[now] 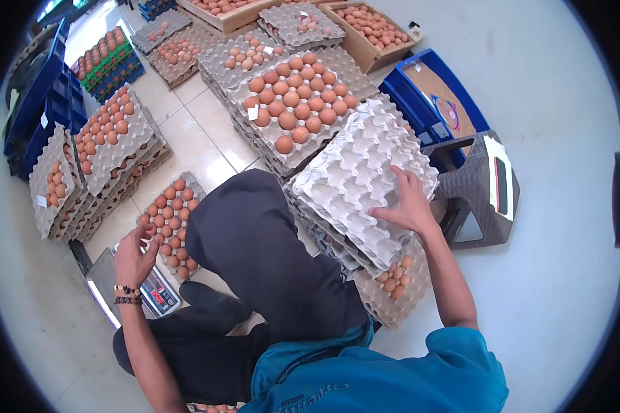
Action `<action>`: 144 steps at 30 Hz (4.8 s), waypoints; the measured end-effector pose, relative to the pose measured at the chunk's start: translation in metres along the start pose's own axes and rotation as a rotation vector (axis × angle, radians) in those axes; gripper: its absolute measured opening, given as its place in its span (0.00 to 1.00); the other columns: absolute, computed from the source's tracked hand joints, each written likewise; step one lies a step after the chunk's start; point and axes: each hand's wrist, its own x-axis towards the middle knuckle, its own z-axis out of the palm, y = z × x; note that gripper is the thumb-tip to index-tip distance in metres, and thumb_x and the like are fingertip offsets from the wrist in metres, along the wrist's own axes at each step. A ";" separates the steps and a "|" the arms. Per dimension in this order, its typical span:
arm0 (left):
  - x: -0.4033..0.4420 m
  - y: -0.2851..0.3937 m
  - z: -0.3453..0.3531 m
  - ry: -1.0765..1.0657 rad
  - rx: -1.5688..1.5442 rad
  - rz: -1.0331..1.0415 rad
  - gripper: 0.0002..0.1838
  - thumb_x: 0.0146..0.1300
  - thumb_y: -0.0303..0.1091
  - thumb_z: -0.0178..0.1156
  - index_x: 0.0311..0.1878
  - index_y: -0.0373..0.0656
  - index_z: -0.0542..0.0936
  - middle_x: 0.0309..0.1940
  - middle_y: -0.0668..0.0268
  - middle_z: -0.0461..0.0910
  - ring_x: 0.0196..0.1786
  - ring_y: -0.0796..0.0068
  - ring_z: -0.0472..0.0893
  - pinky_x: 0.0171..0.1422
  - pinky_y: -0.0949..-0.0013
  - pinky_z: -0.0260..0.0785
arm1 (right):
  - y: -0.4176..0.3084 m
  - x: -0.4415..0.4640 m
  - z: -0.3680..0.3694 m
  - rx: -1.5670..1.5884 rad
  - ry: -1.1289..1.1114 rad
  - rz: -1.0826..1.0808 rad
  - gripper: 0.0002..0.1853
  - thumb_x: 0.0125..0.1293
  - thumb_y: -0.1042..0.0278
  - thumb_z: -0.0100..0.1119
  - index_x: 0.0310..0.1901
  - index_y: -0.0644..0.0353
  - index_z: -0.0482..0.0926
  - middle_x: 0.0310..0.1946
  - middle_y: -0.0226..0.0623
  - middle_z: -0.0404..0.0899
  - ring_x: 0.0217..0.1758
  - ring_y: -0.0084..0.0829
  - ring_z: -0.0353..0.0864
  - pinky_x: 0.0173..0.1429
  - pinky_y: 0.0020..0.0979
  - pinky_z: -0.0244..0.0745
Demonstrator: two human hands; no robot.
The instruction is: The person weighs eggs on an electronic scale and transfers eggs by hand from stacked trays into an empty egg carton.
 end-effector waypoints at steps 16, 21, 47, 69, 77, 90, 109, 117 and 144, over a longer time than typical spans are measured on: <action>-0.029 -0.045 -0.051 0.321 -0.134 -0.120 0.20 0.64 0.45 0.64 0.54 0.44 0.83 0.41 0.56 0.87 0.42 0.59 0.87 0.48 0.59 0.78 | -0.014 0.017 -0.078 -0.024 0.431 -0.127 0.47 0.45 0.56 0.80 0.68 0.62 0.70 0.66 0.51 0.70 0.71 0.50 0.68 0.76 0.45 0.61; -0.047 -0.081 -0.092 0.664 -0.349 -0.144 0.16 0.66 0.37 0.66 0.52 0.39 0.84 0.39 0.60 0.88 0.40 0.70 0.87 0.47 0.67 0.77 | -0.123 0.044 -0.151 0.097 0.705 -0.445 0.44 0.57 0.64 0.76 0.74 0.61 0.64 0.71 0.47 0.67 0.74 0.41 0.66 0.76 0.44 0.59; -0.085 -0.116 -0.129 1.234 -1.066 -0.328 0.14 0.66 0.32 0.65 0.51 0.33 0.83 0.42 0.60 0.86 0.40 0.77 0.84 0.50 0.75 0.74 | -0.450 -0.021 0.362 0.079 -0.124 0.124 0.47 0.40 0.25 0.73 0.59 0.50 0.79 0.57 0.49 0.66 0.67 0.50 0.63 0.69 0.56 0.57; -0.047 -0.095 -0.116 1.009 -0.999 -0.272 0.16 0.68 0.37 0.65 0.55 0.40 0.83 0.45 0.63 0.86 0.44 0.76 0.84 0.54 0.71 0.74 | -0.467 -0.031 0.423 0.009 -0.113 0.178 0.54 0.41 0.26 0.73 0.68 0.48 0.69 0.71 0.57 0.55 0.72 0.53 0.57 0.68 0.59 0.55; -0.029 -0.117 -0.095 0.757 -0.825 -0.242 0.19 0.72 0.39 0.64 0.60 0.39 0.81 0.51 0.63 0.84 0.48 0.75 0.84 0.54 0.73 0.76 | -0.394 -0.056 0.275 0.994 0.047 -0.322 0.32 0.53 0.70 0.75 0.60 0.58 0.73 0.51 0.42 0.75 0.48 0.31 0.77 0.52 0.33 0.74; -0.018 -0.176 -0.060 0.645 -0.670 -0.164 0.21 0.74 0.44 0.61 0.64 0.44 0.80 0.52 0.70 0.82 0.48 0.80 0.79 0.53 0.77 0.67 | 0.043 -0.071 -0.054 0.565 1.048 0.031 0.09 0.60 0.79 0.61 0.42 0.61 0.83 0.33 0.34 0.84 0.35 0.23 0.84 0.39 0.25 0.79; -0.014 -0.206 -0.043 0.619 -0.683 -0.237 0.18 0.74 0.40 0.62 0.59 0.39 0.81 0.47 0.69 0.83 0.42 0.83 0.80 0.45 0.79 0.71 | 0.328 0.009 -0.164 0.334 0.403 0.716 0.41 0.36 0.42 0.83 0.44 0.73 0.85 0.42 0.44 0.86 0.40 0.33 0.86 0.47 0.33 0.78; -0.008 -0.219 -0.039 0.636 -0.664 -0.137 0.19 0.74 0.39 0.62 0.61 0.36 0.79 0.52 0.66 0.80 0.50 0.80 0.78 0.52 0.75 0.74 | 0.330 0.009 -0.153 0.317 0.557 0.680 0.35 0.34 0.43 0.83 0.37 0.67 0.85 0.38 0.44 0.86 0.38 0.34 0.86 0.47 0.33 0.79; -0.034 -0.107 -0.049 0.876 -0.583 -0.226 0.13 0.63 0.32 0.66 0.49 0.37 0.85 0.36 0.62 0.86 0.37 0.75 0.85 0.42 0.71 0.78 | 0.412 0.034 -0.143 0.537 0.467 0.372 0.31 0.44 0.58 0.79 0.50 0.67 0.82 0.36 0.37 0.83 0.37 0.33 0.82 0.45 0.33 0.76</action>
